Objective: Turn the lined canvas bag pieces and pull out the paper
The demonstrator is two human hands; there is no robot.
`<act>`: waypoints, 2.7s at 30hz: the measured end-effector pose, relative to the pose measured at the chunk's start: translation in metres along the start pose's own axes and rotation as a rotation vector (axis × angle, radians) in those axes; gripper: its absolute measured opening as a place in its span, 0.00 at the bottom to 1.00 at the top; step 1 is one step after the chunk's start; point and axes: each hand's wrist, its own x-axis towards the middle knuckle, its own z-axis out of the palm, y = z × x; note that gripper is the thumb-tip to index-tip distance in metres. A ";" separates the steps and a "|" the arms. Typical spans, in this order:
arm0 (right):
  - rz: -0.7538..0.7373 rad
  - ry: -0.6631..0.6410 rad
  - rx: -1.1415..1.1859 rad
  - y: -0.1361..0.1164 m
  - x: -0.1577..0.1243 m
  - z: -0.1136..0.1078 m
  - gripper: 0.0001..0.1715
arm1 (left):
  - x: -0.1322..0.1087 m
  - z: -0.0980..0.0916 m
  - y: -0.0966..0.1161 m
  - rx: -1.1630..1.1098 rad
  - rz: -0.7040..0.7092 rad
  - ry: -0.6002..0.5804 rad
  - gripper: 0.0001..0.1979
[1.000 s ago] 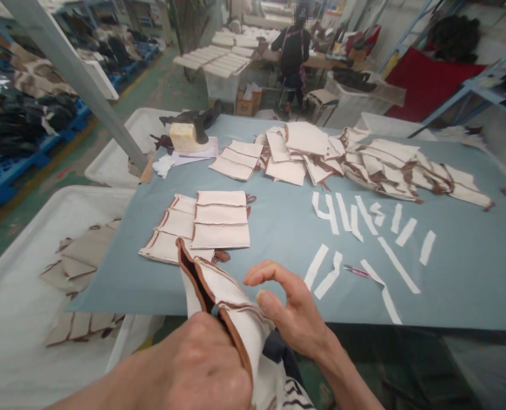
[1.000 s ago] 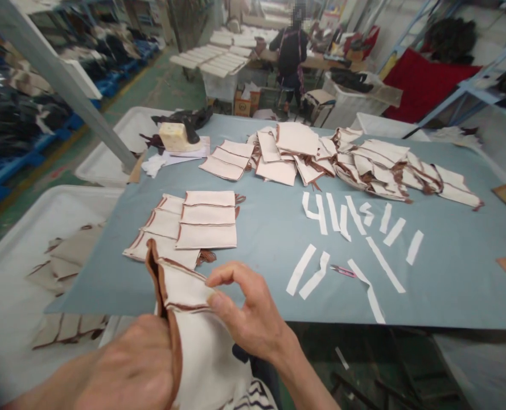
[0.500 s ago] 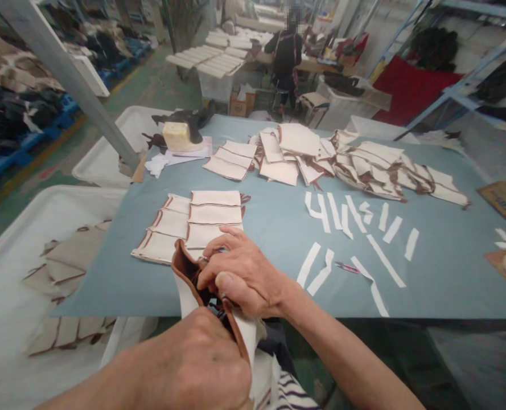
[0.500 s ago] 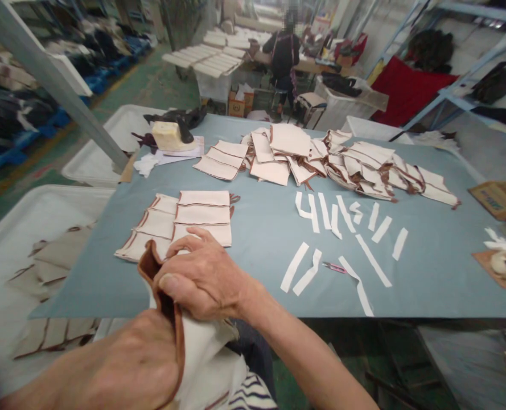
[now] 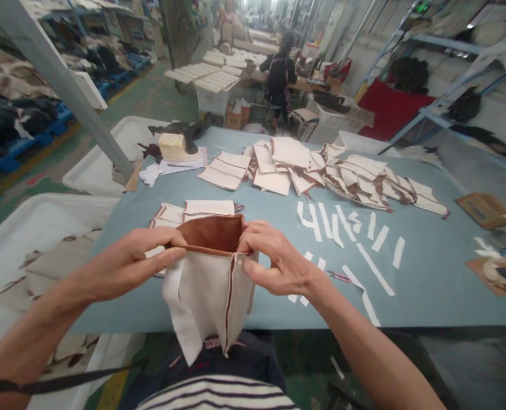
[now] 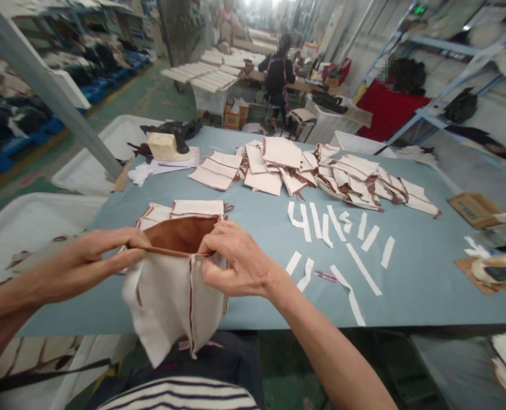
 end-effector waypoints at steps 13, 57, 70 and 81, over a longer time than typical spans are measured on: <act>0.016 -0.008 0.072 -0.027 0.010 -0.006 0.07 | 0.034 0.019 0.048 0.017 0.313 -0.163 0.06; 0.257 -0.045 0.327 -0.031 -0.003 0.025 0.17 | 0.014 0.025 0.037 -0.303 0.079 -0.370 0.10; 0.165 0.043 0.150 -0.032 0.006 0.025 0.11 | 0.013 0.016 0.024 -0.405 -0.005 -0.377 0.15; 0.384 0.442 -0.050 -0.061 0.000 0.063 0.03 | -0.006 0.035 0.034 -0.206 0.025 0.071 0.09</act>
